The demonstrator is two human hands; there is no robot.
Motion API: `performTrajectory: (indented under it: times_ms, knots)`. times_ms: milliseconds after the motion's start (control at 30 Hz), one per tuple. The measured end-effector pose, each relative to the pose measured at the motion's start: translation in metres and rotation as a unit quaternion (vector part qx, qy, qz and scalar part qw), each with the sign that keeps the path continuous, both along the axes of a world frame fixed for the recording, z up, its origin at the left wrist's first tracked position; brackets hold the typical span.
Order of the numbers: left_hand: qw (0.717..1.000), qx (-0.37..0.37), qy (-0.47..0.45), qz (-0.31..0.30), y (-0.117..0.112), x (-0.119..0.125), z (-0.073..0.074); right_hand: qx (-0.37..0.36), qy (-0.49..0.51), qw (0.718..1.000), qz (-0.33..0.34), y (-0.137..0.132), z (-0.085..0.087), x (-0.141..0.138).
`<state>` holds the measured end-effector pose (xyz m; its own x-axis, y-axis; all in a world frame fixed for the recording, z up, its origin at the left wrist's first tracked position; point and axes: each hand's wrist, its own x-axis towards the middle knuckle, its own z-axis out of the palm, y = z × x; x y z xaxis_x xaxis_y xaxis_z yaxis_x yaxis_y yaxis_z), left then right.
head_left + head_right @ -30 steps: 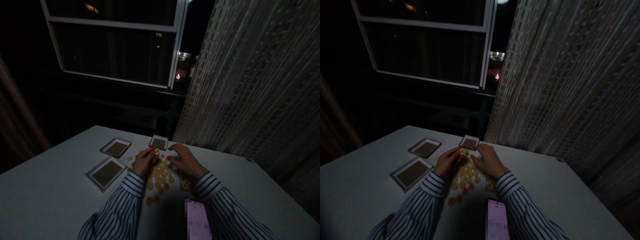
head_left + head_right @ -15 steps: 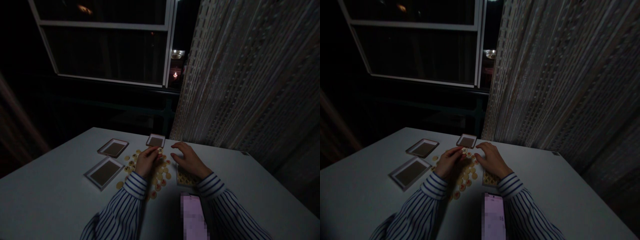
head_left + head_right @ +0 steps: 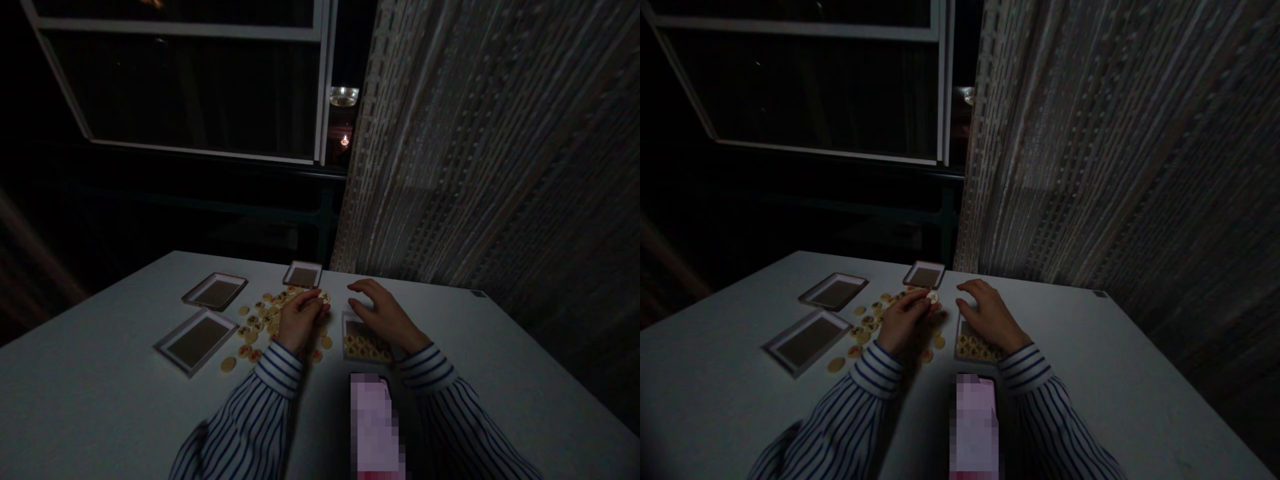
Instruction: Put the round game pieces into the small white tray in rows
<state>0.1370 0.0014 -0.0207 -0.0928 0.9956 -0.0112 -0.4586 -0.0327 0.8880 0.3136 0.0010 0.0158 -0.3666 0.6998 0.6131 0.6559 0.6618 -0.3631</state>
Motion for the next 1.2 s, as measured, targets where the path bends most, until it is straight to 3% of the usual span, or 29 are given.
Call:
performTrajectory:
  times_ms: [167, 633, 867, 1200]
  knots:
    - [1.0, -0.001, 0.007, 0.005, -0.001, 0.011, 0.003, -0.024, 0.018, 1.0, -0.005, 0.0, -0.003, 0.007]
    - [1.0, -0.001, -0.008, 0.025, 0.01, 0.038, -0.017, -0.058, 0.036, 0.998, -0.011, 0.0, -0.009, 0.025]
    - [1.0, -0.008, 0.006, 0.025, 0.01, 0.041, -0.032, -0.09, -0.002, 0.996, -0.006, 0.003, -0.008, 0.031]
    - [0.998, -0.041, -0.037, 0.001, 0.005, 0.047, -0.039, -0.103, -0.067, 0.992, 0.017, 0.009, -0.011, 0.022]
